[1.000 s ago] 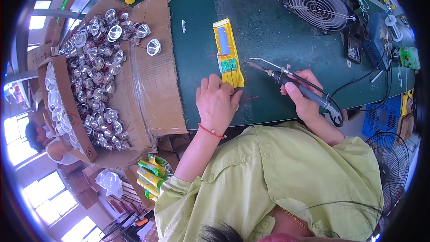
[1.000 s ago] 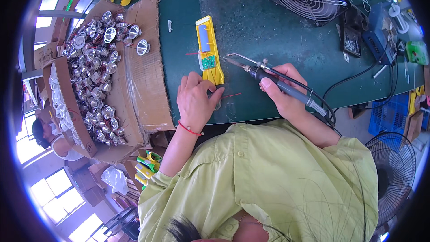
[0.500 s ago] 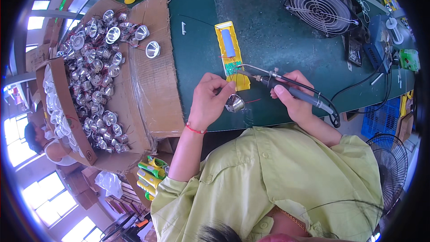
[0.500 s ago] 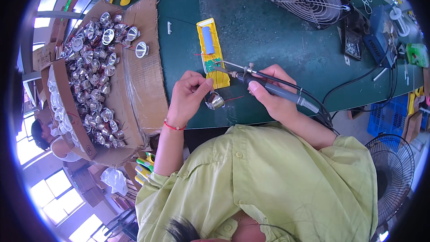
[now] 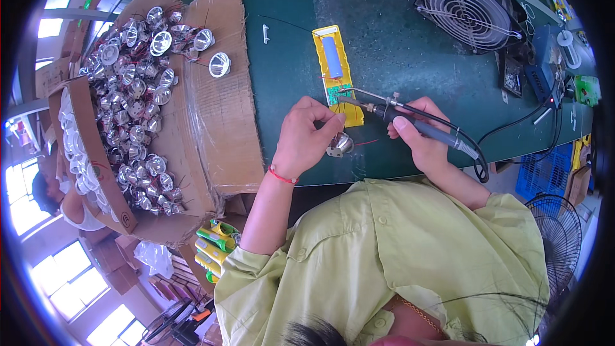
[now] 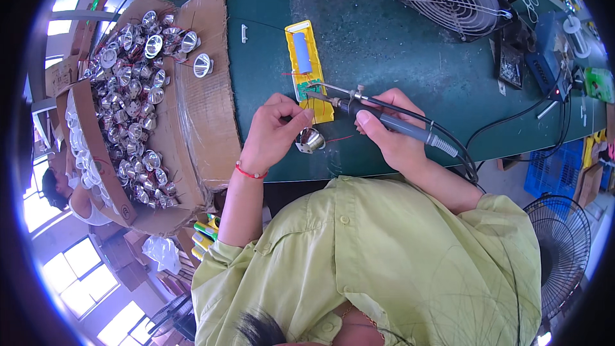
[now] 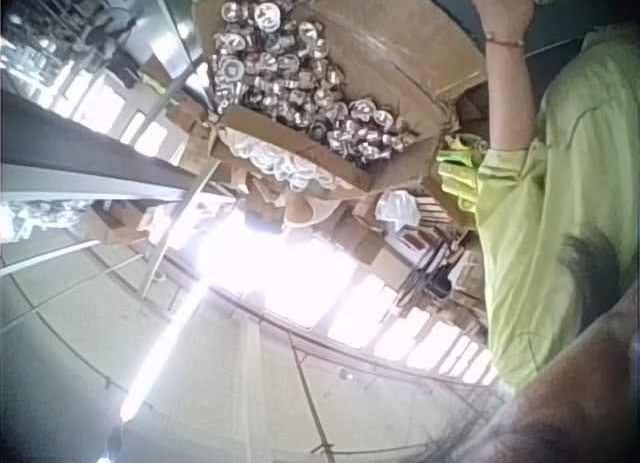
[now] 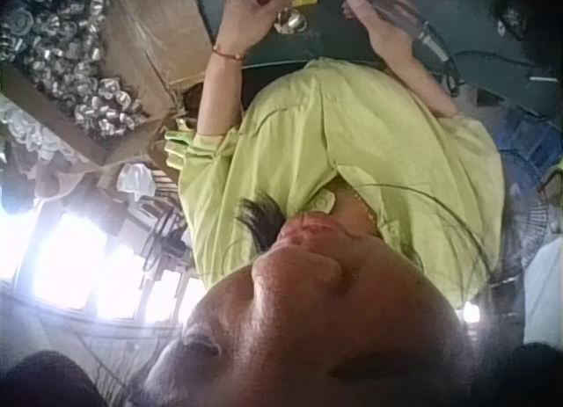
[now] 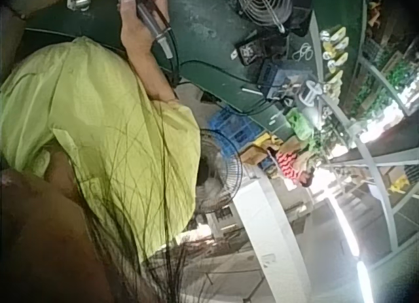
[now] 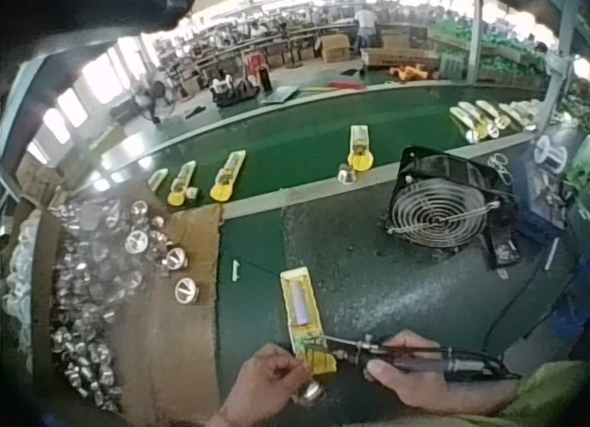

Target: The person solders circuit components and wires into flashlight bodies using a soldering iron. Afterwards, the person assembles the flashlights by fitting reflectors and caps onto the flashlight bodies by hand.

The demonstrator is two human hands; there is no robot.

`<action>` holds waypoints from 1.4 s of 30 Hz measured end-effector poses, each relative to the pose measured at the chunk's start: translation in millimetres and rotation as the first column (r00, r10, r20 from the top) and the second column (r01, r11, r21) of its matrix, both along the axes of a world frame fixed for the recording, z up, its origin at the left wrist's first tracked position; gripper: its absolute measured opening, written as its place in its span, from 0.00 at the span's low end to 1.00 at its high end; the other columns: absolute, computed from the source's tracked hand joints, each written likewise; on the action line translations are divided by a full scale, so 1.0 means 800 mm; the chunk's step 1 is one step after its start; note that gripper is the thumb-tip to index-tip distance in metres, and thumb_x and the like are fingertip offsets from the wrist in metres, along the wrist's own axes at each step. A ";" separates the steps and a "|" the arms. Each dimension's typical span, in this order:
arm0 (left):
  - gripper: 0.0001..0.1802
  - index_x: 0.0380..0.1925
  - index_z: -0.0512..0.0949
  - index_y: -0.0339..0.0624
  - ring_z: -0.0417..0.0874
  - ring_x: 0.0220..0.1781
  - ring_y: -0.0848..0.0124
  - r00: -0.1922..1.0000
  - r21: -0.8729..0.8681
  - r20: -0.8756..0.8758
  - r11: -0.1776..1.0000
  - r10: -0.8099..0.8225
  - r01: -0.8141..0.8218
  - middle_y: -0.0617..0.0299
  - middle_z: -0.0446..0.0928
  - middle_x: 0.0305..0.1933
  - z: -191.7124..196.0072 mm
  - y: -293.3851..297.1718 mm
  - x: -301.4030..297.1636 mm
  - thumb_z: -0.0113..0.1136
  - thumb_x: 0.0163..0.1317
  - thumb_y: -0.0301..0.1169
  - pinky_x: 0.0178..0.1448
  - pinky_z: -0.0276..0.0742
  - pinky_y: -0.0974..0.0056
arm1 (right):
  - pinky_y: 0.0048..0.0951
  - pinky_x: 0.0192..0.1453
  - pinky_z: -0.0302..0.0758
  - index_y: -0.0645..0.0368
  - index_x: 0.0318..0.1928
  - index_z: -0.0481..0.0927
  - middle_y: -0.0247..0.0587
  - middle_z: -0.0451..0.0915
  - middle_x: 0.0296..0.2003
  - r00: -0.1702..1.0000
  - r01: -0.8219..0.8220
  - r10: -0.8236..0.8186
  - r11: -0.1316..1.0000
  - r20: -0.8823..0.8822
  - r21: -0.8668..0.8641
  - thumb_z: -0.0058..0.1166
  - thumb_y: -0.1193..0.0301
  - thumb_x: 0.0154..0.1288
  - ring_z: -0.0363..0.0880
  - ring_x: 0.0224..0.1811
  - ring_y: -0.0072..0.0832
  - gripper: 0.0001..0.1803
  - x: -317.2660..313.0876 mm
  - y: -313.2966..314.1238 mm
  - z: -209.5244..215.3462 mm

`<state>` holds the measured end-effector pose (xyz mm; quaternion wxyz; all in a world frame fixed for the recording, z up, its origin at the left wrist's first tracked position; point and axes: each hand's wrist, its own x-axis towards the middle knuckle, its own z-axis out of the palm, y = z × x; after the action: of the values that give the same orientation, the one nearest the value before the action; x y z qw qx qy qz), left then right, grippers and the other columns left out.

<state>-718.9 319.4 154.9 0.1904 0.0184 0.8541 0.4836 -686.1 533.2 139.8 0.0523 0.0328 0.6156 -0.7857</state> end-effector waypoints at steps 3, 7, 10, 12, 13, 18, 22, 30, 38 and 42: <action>0.08 0.25 0.81 0.34 0.70 0.31 0.76 1.000 -0.022 -0.018 1.000 -0.004 0.004 0.62 0.69 0.30 -0.003 -0.002 0.001 0.61 0.56 0.29 0.32 0.66 0.72 | 0.24 0.34 0.77 0.65 0.36 0.70 0.42 0.77 0.28 1.000 0.011 -0.012 1.000 0.010 0.015 0.54 0.75 0.59 0.77 0.29 0.22 0.08 0.000 -0.002 0.000; 0.08 0.25 0.81 0.34 0.70 0.31 0.76 1.000 0.015 0.008 0.999 0.030 -0.030 0.62 0.69 0.30 -0.002 -0.001 0.003 0.61 0.56 0.30 0.32 0.66 0.73 | 0.26 0.32 0.76 0.64 0.36 0.69 0.44 0.77 0.27 0.999 0.039 -0.039 0.999 0.018 0.004 0.53 0.74 0.60 0.76 0.27 0.24 0.08 0.000 -0.002 -0.002; 0.08 0.25 0.81 0.35 0.70 0.31 0.77 1.000 0.011 -0.011 1.000 0.014 -0.014 0.62 0.69 0.30 -0.002 -0.002 0.003 0.61 0.56 0.30 0.32 0.66 0.72 | 0.23 0.34 0.77 0.65 0.37 0.70 0.42 0.77 0.28 0.997 0.065 -0.067 0.997 -0.048 -0.039 0.55 0.75 0.60 0.77 0.29 0.21 0.09 0.002 0.004 -0.003; 0.08 0.24 0.81 0.35 0.70 0.31 0.77 0.999 0.008 -0.025 1.000 0.024 -0.023 0.63 0.69 0.29 -0.003 -0.001 0.003 0.61 0.56 0.30 0.33 0.65 0.72 | 0.23 0.34 0.77 0.65 0.36 0.70 0.42 0.78 0.28 0.998 0.051 -0.052 0.998 -0.033 -0.035 0.55 0.75 0.60 0.77 0.29 0.21 0.09 0.002 0.003 -0.002; 0.08 0.24 0.81 0.35 0.70 0.31 0.77 0.999 0.008 -0.023 1.000 0.024 -0.024 0.63 0.69 0.29 -0.003 -0.001 0.003 0.61 0.56 0.30 0.33 0.65 0.72 | 0.22 0.34 0.77 0.65 0.36 0.70 0.42 0.78 0.28 0.999 0.035 -0.036 0.999 -0.018 -0.033 0.55 0.75 0.60 0.77 0.29 0.21 0.09 0.001 0.002 -0.002; 0.08 0.24 0.81 0.36 0.70 0.30 0.76 0.999 0.024 -0.013 0.999 0.037 -0.037 0.63 0.69 0.29 -0.003 0.000 0.003 0.61 0.56 0.30 0.33 0.65 0.72 | 0.22 0.34 0.77 0.65 0.36 0.70 0.42 0.77 0.28 1.000 0.010 -0.010 1.000 -0.013 -0.009 0.55 0.75 0.60 0.77 0.29 0.21 0.09 0.002 0.002 -0.006; 0.09 0.24 0.81 0.36 0.70 0.30 0.76 0.999 0.003 -0.029 1.000 0.024 -0.024 0.63 0.69 0.28 -0.004 -0.001 0.004 0.61 0.56 0.30 0.33 0.65 0.72 | 0.23 0.35 0.76 0.65 0.37 0.70 0.43 0.77 0.29 1.000 0.030 -0.030 0.998 0.001 -0.061 0.55 0.75 0.60 0.77 0.29 0.22 0.09 0.003 0.002 -0.006; 0.09 0.22 0.80 0.36 0.71 0.31 0.75 0.999 0.016 -0.018 0.999 0.039 -0.038 0.63 0.70 0.28 -0.003 -0.003 0.001 0.61 0.55 0.30 0.35 0.66 0.71 | 0.25 0.34 0.75 0.65 0.37 0.70 0.44 0.77 0.28 0.972 0.139 -0.146 0.989 -0.186 -0.054 0.54 0.72 0.61 0.77 0.27 0.24 0.10 -0.005 0.023 -0.006; 0.08 0.22 0.80 0.36 0.73 0.29 0.76 0.986 -0.053 -0.157 0.997 0.052 -0.062 0.61 0.73 0.25 -0.002 -0.003 0.008 0.61 0.55 0.29 0.32 0.68 0.72 | 0.23 0.33 0.74 0.64 0.38 0.69 0.43 0.77 0.27 0.970 0.202 -0.204 0.979 -0.134 -0.023 0.52 0.74 0.61 0.76 0.27 0.23 0.09 -0.016 0.040 -0.016; 0.09 0.24 0.81 0.36 0.77 0.25 0.79 0.873 0.207 0.062 0.850 0.484 -0.485 0.59 0.78 0.22 0.018 -0.006 0.002 0.59 0.55 0.31 0.27 0.70 0.72 | 0.23 0.34 0.74 0.64 0.38 0.68 0.42 0.77 0.27 0.962 0.230 -0.222 0.973 -0.157 0.032 0.51 0.75 0.61 0.75 0.27 0.23 0.08 -0.020 0.055 -0.017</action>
<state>-717.0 314.5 169.6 0.0627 -0.1788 0.7728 0.6057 -702.4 576.9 126.4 -0.0855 0.0441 0.6293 -0.7712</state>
